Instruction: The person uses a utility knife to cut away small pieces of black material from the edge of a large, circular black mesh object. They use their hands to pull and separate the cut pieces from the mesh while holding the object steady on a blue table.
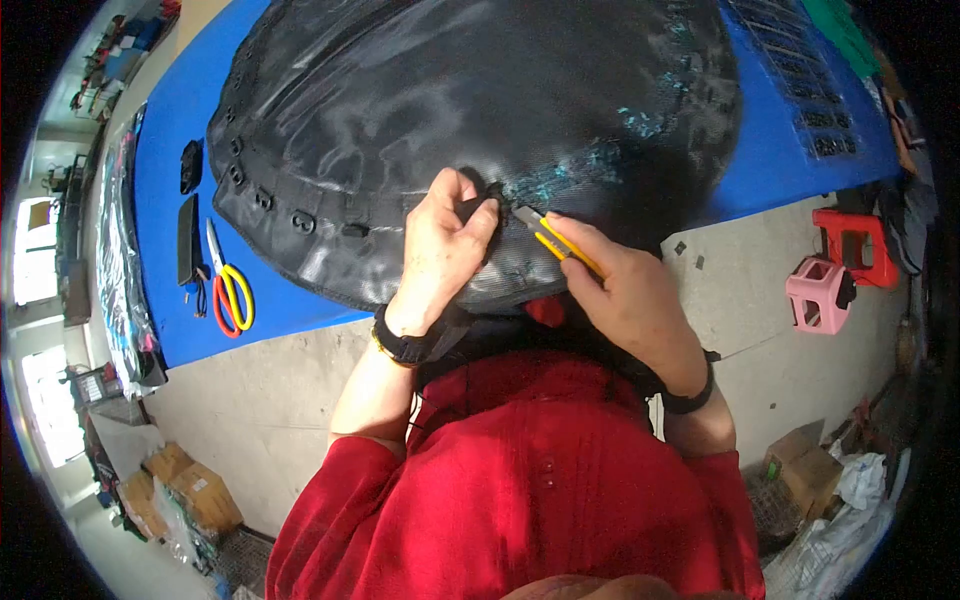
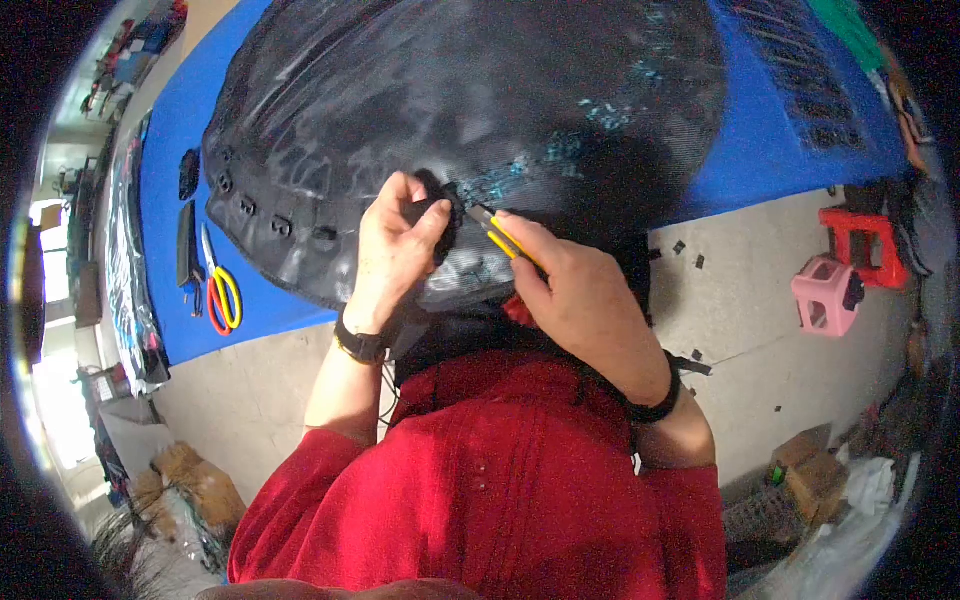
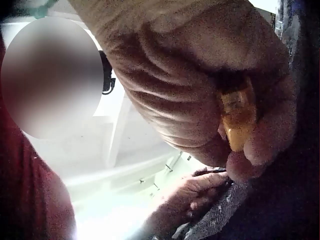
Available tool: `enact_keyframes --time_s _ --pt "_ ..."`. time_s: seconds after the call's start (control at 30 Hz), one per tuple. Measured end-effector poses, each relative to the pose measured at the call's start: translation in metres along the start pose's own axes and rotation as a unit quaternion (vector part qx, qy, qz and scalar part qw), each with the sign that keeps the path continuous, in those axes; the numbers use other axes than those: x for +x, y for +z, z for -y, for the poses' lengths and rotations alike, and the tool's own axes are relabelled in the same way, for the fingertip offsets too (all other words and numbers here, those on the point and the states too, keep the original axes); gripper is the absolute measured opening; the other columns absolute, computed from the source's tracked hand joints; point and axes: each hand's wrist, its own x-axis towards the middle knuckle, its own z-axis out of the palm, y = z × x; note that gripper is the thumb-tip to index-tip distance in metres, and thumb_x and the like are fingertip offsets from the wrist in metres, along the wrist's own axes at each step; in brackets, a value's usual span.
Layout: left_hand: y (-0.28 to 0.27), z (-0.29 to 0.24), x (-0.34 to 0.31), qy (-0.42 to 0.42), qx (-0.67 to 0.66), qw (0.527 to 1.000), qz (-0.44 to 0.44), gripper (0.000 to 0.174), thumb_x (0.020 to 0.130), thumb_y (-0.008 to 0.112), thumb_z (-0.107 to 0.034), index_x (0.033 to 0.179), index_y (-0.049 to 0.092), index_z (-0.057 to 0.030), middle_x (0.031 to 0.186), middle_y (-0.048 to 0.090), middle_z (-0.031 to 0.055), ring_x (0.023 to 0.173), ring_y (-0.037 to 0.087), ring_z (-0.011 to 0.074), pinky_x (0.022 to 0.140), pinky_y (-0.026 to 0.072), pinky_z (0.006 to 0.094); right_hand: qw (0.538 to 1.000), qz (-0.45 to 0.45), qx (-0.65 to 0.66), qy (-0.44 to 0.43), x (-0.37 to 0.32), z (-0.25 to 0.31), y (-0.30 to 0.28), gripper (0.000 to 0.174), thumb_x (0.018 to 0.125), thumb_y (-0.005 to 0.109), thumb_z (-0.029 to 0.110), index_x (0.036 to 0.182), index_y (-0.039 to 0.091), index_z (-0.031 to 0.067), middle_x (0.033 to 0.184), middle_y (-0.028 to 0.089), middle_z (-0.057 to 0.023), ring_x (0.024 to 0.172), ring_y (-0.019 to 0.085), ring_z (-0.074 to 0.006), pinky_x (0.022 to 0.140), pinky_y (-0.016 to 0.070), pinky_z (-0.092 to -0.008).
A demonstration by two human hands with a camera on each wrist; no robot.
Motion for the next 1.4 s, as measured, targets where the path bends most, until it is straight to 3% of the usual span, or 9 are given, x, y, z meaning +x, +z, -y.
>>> enact_keyframes --time_s 0.17,0.27,0.3,0.33,0.63,0.83,1.03,1.13,1.4 --pt "0.003 0.024 0.007 0.035 0.014 0.999 -0.017 0.023 0.092 0.076 -0.014 0.096 0.055 -0.0060 0.075 0.055 0.0041 0.076 0.050 0.0118 0.068 0.0479 0.0318 1.000 -0.009 0.021 -0.015 0.001 -0.004 0.003 0.038 0.101 0.062 0.014 0.139 0.062 0.0116 0.103 0.075 -0.0221 0.089 0.074 -0.0415 0.078 0.0597 -0.0526" --pt "0.002 0.003 0.000 0.009 -0.052 0.999 0.003 0.020 0.099 0.072 -0.010 0.095 0.052 -0.0098 0.066 0.053 -0.0027 0.049 0.048 0.0057 0.043 0.0359 0.0266 0.999 -0.028 0.004 -0.033 -0.001 -0.009 0.007 0.037 0.100 0.062 0.016 0.137 0.062 0.0105 0.095 0.074 -0.0242 0.085 0.073 -0.0429 0.075 0.0584 -0.0550" --pt "0.002 0.000 -0.001 -0.004 -0.059 0.998 0.008 0.021 0.099 0.072 -0.011 0.095 0.052 -0.0100 0.065 0.052 -0.0029 0.047 0.047 0.0060 0.042 0.0357 0.0266 1.000 0.018 0.009 0.013 -0.001 -0.003 -0.001 0.043 0.100 0.063 0.013 0.142 0.062 0.0105 0.109 0.075 -0.0213 0.098 0.074 -0.0399 0.084 0.0588 -0.0476" --pt "0.002 -0.001 -0.001 -0.018 -0.065 0.998 0.010 0.021 0.100 0.072 -0.012 0.095 0.051 -0.0103 0.063 0.052 -0.0031 0.045 0.047 0.0063 0.041 0.0354 0.0266 1.000 0.008 0.010 -0.003 -0.002 -0.004 -0.001 0.042 0.100 0.063 0.013 0.142 0.062 0.0092 0.104 0.075 -0.0223 0.094 0.073 -0.0401 0.082 0.0586 -0.0479" --pt "-0.001 -0.001 0.000 -0.020 -0.078 0.996 0.030 0.023 0.102 0.070 -0.011 0.095 0.049 -0.0103 0.063 0.052 -0.0018 0.043 0.049 0.0069 0.039 0.0365 0.0259 1.000 -0.018 -0.012 -0.016 0.005 -0.005 0.008 0.045 0.100 0.062 0.015 0.145 0.059 0.0089 0.095 0.074 -0.0218 0.085 0.073 -0.0406 0.076 0.0577 -0.0507" --pt "0.000 0.010 0.003 0.005 -0.075 0.997 0.033 0.021 0.103 0.071 -0.016 0.102 0.050 -0.0125 0.060 0.053 -0.0024 0.042 0.046 0.0068 0.038 0.0343 0.0251 1.000 -0.009 -0.028 -0.011 0.007 -0.005 0.008 0.046 0.100 0.062 0.015 0.145 0.059 0.0077 0.097 0.074 -0.0234 0.087 0.073 -0.0410 0.077 0.0586 -0.0508" --pt "0.002 0.000 0.000 -0.006 -0.086 0.996 0.023 0.020 0.103 0.069 -0.011 0.098 0.049 -0.0103 0.061 0.052 -0.0023 0.042 0.047 0.0059 0.039 0.0349 0.0249 0.999 0.008 -0.034 0.014 0.005 -0.003 0.008 0.044 0.100 0.062 0.015 0.144 0.061 0.0077 0.098 0.075 -0.0228 0.089 0.074 -0.0401 0.078 0.0591 -0.0506" --pt "0.002 0.000 0.000 -0.003 -0.088 0.996 0.027 0.020 0.103 0.068 -0.012 0.098 0.049 -0.0105 0.061 0.053 -0.0022 0.042 0.047 0.0057 0.039 0.0347 0.0245 0.996 -0.063 -0.041 -0.058 0.004 -0.012 0.018 0.040 0.098 0.063 0.017 0.136 0.062 0.0029 0.079 0.073 -0.0220 0.072 0.073 -0.0408 0.065 0.0574 -0.0537" --pt "0.002 0.001 0.000 0.007 -0.098 0.995 0.028 0.020 0.104 0.068 -0.012 0.098 0.049 -0.0104 0.061 0.052 -0.0021 0.042 0.046 0.0059 0.038 0.0344 0.0243 0.998 -0.034 -0.027 -0.040 -0.001 -0.010 0.011 0.039 0.098 0.064 0.017 0.134 0.063 0.0026 0.083 0.073 -0.0242 0.075 0.073 -0.0422 0.068 0.0573 -0.0541"
